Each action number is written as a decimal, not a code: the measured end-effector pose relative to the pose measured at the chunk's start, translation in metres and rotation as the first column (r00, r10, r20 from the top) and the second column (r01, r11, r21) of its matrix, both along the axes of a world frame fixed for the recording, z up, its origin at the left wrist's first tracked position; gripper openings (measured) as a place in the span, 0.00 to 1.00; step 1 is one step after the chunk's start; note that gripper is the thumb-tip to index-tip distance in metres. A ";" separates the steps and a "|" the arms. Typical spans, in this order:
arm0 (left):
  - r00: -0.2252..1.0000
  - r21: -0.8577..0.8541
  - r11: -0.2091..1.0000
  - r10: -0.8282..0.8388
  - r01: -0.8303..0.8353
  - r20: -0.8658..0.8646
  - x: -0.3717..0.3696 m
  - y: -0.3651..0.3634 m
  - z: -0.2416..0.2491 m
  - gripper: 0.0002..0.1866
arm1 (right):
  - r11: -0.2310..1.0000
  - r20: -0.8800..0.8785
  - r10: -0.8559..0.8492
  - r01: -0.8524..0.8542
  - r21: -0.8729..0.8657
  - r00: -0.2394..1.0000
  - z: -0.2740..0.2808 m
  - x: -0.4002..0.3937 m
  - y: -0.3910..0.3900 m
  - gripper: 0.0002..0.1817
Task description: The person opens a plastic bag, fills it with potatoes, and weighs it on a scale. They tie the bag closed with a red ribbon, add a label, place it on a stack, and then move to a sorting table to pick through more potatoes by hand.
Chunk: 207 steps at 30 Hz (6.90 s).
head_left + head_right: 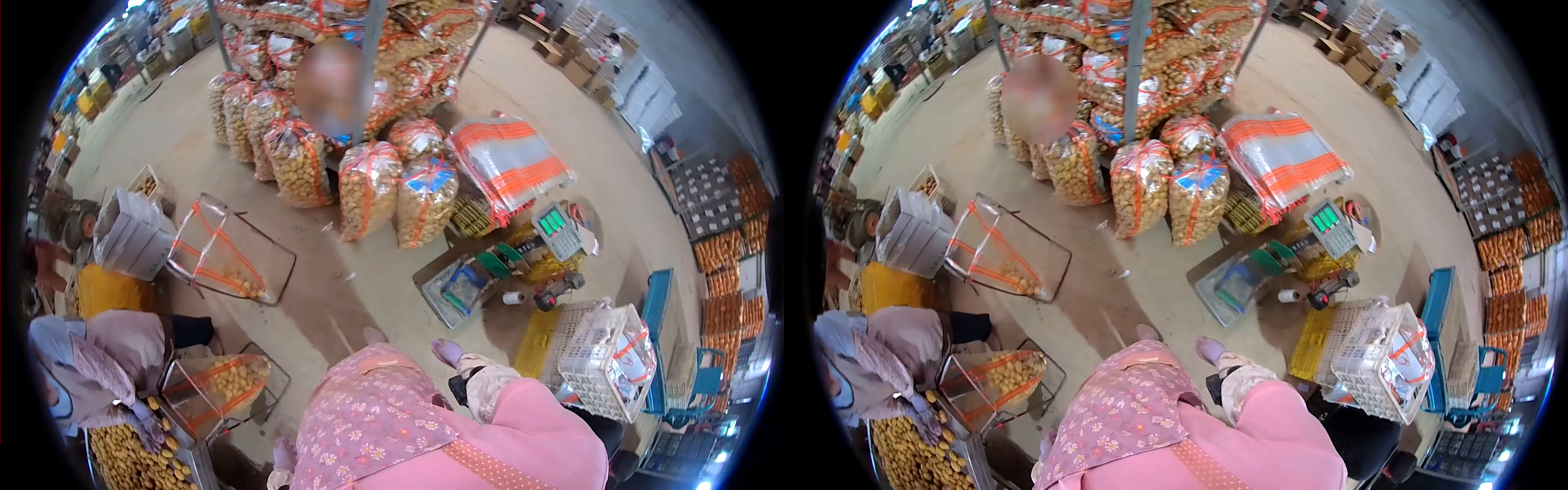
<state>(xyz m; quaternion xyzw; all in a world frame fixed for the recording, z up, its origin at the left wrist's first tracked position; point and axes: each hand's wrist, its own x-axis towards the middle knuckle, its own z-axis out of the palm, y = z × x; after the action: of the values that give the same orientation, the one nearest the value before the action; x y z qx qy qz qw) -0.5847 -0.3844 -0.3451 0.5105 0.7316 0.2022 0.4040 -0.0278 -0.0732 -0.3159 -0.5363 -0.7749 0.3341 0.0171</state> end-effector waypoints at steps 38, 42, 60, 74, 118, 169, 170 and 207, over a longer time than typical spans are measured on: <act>0.779 -0.331 0.876 0.076 -0.350 -0.623 0.130 -0.015 0.004 0.06 | 0.932 -0.001 0.329 -0.325 -0.158 0.944 -0.091 -0.057 0.174 0.16; 0.773 -0.316 0.938 -0.091 -0.146 -0.627 0.116 -0.021 -0.025 0.14 | 0.938 0.010 0.312 -0.307 -0.161 0.950 -0.084 -0.053 0.166 0.16; 0.814 -0.270 0.902 0.134 -0.336 -0.566 0.113 -0.014 0.010 0.08 | 0.933 0.035 0.331 -0.321 -0.161 0.943 -0.069 -0.057 0.147 0.19; 0.921 -0.239 0.923 0.219 -0.303 -0.323 0.087 -0.032 0.019 0.05 | 0.924 0.062 -0.006 0.030 -0.381 0.998 0.014 -0.103 0.119 0.23; 0.912 -0.228 0.972 -0.047 -0.052 -0.408 0.014 0.057 -0.016 0.13 | 0.975 0.089 0.172 -0.156 -0.157 0.981 -0.036 -0.045 0.075 0.15; 0.950 -0.232 0.972 -0.031 -0.044 -0.311 -0.004 0.029 -0.010 0.08 | 0.960 0.048 0.224 -0.212 -0.181 0.973 -0.006 -0.092 0.075 0.16; 0.945 -0.155 0.988 -0.035 -0.017 -0.324 -0.006 0.025 -0.018 0.09 | 0.965 0.039 0.225 -0.218 -0.143 0.973 -0.001 -0.096 0.074 0.17; 0.900 -0.105 0.974 0.143 -0.202 -0.411 -0.119 0.225 -0.028 0.06 | 0.693 -0.725 -0.374 0.694 0.195 0.578 0.393 -0.226 0.632 0.43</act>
<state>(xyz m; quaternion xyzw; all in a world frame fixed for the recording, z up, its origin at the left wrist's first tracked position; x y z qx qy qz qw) -0.7040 -0.1597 -0.3731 0.4433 0.8540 0.0747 0.2619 -0.2539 0.5586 0.0769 -0.5842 -0.5693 0.2777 0.5075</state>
